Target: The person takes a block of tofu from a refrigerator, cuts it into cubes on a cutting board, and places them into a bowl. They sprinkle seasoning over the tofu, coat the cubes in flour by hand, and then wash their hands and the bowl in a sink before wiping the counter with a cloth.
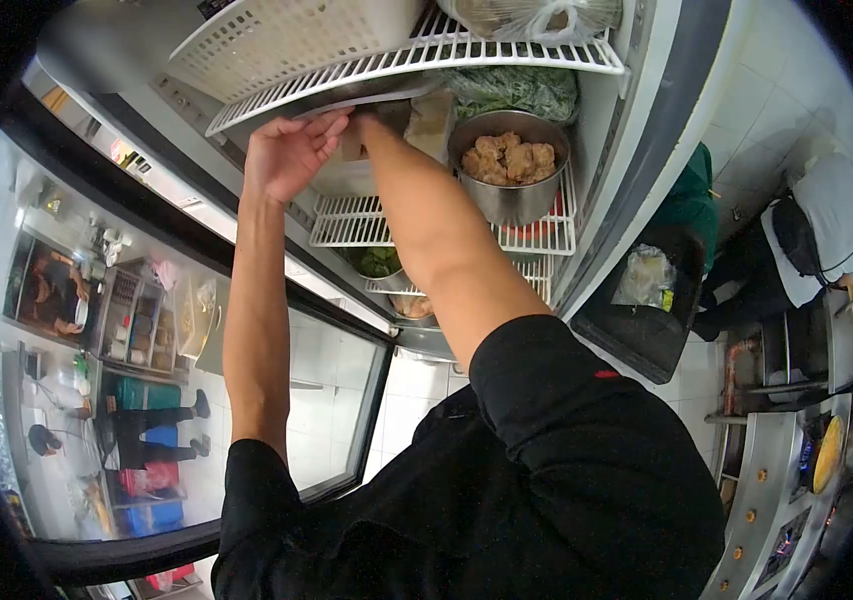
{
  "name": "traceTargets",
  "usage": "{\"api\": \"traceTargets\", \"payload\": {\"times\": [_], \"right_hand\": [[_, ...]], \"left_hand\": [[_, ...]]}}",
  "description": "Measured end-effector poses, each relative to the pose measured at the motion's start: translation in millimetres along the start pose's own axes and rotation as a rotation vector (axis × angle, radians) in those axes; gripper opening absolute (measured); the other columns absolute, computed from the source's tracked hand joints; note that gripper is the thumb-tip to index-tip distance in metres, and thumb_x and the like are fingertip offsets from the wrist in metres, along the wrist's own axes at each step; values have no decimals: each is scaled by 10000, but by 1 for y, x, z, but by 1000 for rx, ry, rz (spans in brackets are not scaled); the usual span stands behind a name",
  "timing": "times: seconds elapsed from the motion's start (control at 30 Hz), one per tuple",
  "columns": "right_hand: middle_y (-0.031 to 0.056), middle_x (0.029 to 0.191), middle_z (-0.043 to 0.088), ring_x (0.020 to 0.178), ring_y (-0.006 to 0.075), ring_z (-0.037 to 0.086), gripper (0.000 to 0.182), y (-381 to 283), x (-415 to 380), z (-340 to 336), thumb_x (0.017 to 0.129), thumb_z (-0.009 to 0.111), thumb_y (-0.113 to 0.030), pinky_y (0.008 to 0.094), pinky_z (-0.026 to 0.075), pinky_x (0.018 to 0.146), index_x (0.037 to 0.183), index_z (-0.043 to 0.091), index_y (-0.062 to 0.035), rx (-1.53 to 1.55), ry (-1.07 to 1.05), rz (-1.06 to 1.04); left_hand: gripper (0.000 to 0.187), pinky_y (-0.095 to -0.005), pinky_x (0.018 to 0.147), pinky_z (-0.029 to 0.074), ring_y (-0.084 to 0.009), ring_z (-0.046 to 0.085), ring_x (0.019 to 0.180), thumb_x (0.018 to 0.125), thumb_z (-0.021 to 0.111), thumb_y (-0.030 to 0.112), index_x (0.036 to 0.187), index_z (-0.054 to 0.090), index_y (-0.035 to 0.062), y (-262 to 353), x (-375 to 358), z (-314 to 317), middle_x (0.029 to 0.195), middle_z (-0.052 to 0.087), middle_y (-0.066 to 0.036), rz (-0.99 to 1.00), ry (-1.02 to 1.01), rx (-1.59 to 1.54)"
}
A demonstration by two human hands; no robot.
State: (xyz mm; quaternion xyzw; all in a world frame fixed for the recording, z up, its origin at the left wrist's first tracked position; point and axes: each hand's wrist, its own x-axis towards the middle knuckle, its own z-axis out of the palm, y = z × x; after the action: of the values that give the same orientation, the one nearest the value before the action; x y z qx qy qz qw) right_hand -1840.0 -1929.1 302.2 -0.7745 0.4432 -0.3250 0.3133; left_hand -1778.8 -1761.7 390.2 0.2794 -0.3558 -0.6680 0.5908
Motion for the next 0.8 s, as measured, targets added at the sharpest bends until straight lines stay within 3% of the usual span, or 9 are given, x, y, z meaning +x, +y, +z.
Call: {"api": "traceTargets", "payload": {"times": [0.13, 0.27, 0.37, 0.43, 0.53, 0.67, 0.7, 0.8], "right_hand": [[99, 1327, 544, 1164, 279, 550, 564, 11, 2, -8, 898, 502, -466, 476, 416, 995, 1344, 492, -120, 124, 91, 59], [95, 1317, 553, 1151, 281, 559, 567, 23, 7, -13, 897, 501, -473, 487, 419, 989, 1340, 496, -119, 335, 118, 125], [92, 1309, 560, 1142, 282, 565, 568, 28, -1, -17, 896, 500, -478, 496, 421, 984, 1336, 500, -118, 651, -1, 230], [59, 1161, 623, 1000, 265, 609, 476, 26, -16, -30, 901, 481, -473, 531, 462, 894, 1214, 585, -130, 878, -190, 354], [20, 1057, 655, 930, 201, 612, 370, -9, -67, -73, 924, 469, -484, 443, 501, 773, 1093, 616, -190, 909, -240, 424], [54, 1057, 640, 962, 261, 598, 265, 17, -59, -81, 911, 565, -364, 485, 504, 786, 1092, 611, -177, 1143, -314, 514], [67, 1040, 639, 960, 258, 604, 264, 21, -56, -88, 881, 637, -314, 474, 509, 802, 1091, 608, -156, 1119, -329, 575], [96, 1068, 628, 980, 282, 607, 352, 11, -80, -118, 823, 708, -268, 472, 517, 821, 1122, 582, -132, 1049, -369, 538]], "left_hand": [[422, -382, 919, 459, -345, 527, 1150, 797, 472, 114, 1112, 482, -167, 1, 1, 8, 1265, 510, -305, 1, 70, -46], [442, -390, 926, 457, -366, 510, 1167, 787, 464, 94, 1144, 457, -166, 3, 2, 8, 1259, 501, -317, -1, 32, -64], [452, -401, 935, 458, -385, 498, 1178, 782, 460, 82, 1161, 445, -164, 6, 5, 7, 1271, 478, -332, -14, 0, -81], [453, -410, 940, 460, -395, 489, 1186, 781, 458, 77, 1165, 440, -162, 8, 5, 7, 1283, 456, -345, -10, 7, -85], [450, -417, 944, 460, -398, 472, 1203, 784, 458, 80, 1165, 431, -157, 9, 7, 7, 1290, 438, -349, 10, -15, -68], [457, -418, 949, 456, -401, 462, 1212, 782, 454, 77, 1176, 414, -151, 10, 5, 6, 1283, 439, -344, -3, -11, -104], [462, -418, 953, 453, -402, 463, 1210, 781, 453, 77, 1181, 408, -151, 9, 5, 6, 1280, 441, -342, -5, -1, -108], [476, -409, 944, 448, -398, 464, 1208, 778, 447, 78, 1198, 396, -140, 8, 2, 9, 1281, 443, -338, -7, 11, -137]]}}
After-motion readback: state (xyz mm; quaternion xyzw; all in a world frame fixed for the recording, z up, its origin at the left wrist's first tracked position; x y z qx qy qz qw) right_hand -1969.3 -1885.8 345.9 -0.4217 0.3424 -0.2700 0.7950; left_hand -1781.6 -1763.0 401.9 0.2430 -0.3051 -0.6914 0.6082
